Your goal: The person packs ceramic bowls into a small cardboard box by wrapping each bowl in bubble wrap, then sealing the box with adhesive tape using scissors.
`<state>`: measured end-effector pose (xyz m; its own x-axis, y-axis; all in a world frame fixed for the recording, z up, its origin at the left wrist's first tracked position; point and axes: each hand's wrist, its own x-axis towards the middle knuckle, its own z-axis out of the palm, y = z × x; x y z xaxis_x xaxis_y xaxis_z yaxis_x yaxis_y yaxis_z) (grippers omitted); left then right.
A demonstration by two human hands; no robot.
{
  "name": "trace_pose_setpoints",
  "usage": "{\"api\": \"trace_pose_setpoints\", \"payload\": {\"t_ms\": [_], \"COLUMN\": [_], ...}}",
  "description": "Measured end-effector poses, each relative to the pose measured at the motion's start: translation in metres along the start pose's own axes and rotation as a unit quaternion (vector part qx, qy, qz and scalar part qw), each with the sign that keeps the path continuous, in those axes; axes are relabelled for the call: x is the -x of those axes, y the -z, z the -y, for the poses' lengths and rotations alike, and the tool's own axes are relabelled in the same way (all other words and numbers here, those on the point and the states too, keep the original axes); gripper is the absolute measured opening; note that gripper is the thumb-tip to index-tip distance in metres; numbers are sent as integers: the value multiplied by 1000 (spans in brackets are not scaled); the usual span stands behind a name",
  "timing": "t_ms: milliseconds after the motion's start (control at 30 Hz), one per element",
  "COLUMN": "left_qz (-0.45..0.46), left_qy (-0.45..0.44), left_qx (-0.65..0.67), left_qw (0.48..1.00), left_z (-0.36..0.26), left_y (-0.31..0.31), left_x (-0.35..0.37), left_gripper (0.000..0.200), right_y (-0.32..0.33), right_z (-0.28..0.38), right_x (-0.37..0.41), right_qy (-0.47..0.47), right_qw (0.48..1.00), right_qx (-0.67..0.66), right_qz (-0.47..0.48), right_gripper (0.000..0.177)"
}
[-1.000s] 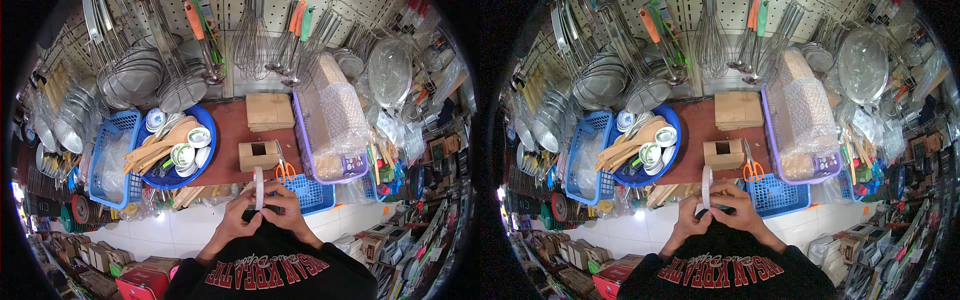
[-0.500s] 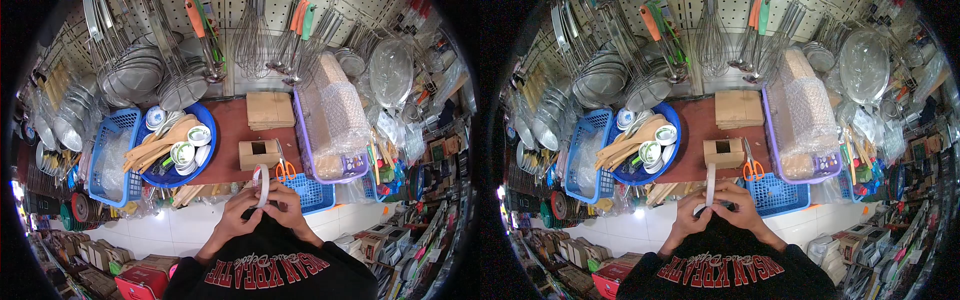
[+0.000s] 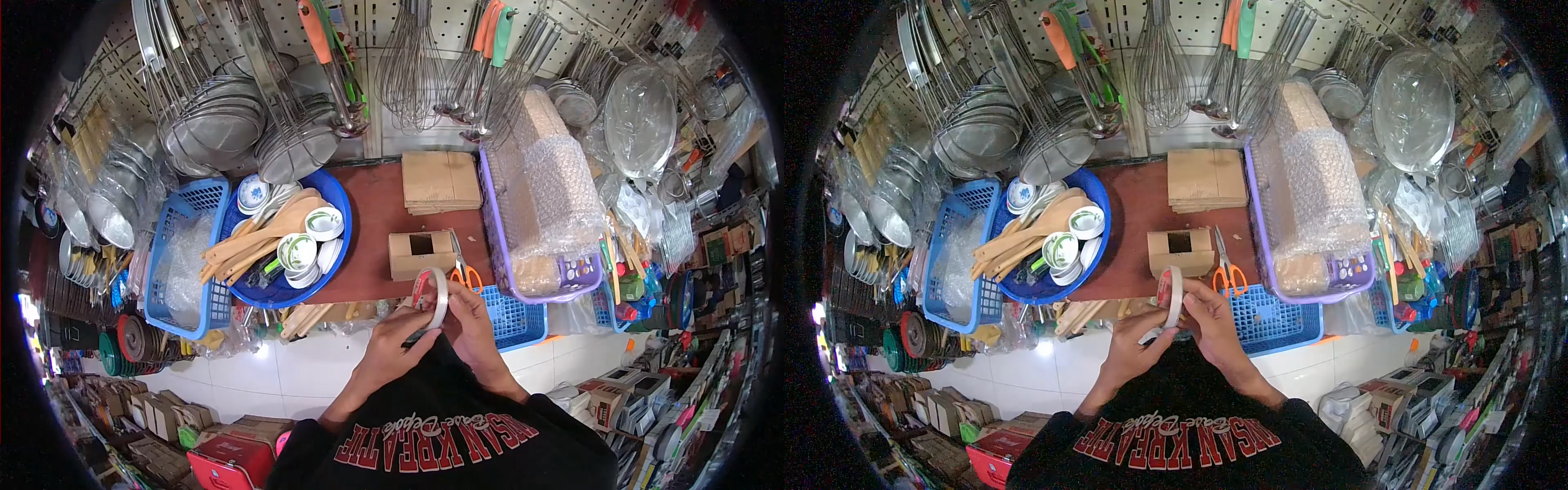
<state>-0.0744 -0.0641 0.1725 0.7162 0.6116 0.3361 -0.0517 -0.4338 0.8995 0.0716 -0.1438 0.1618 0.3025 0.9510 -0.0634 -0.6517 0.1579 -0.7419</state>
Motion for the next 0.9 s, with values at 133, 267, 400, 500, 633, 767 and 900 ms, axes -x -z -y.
{"api": "trace_pose_setpoints", "payload": {"t_ms": [133, 267, 400, 500, 633, 767, 900], "left_qz": [-12, -19, -21, -20, -8, -2, 2], "left_qy": [13, 24, 16, -21, -20, -50, -95], "left_qx": [14, 25, 19, 0, -15, -32, -60], "left_qw": [1000, 999, 999, 1000, 1000, 998, 994], "left_z": [-2, -3, 0, 1, -1, 0, 6], "left_y": [-4, -6, -8, -8, -9, -11, -14], "left_x": [-3, -5, -8, -11, -15, -22, -27], "left_gripper": [27, 27, 27, 26, 26, 26, 25], "right_y": [-1, 3, 11, 8, 11, 14, 23], "right_z": [5, 10, 8, 13, 16, 15, 13], "right_x": [0, 1, 1, 0, 1, -1, -3], "right_qy": [-10, -3, 7, 23, 26, 76, 91], "right_qw": [999, 996, 993, 992, 990, 984, 980], "right_qx": [38, 86, 115, 119, 134, 157, 170], "right_qz": [-4, 20, 35, 43, 45, 46, 47], "right_gripper": [37, 38, 40, 41, 39, 34, 29]}}
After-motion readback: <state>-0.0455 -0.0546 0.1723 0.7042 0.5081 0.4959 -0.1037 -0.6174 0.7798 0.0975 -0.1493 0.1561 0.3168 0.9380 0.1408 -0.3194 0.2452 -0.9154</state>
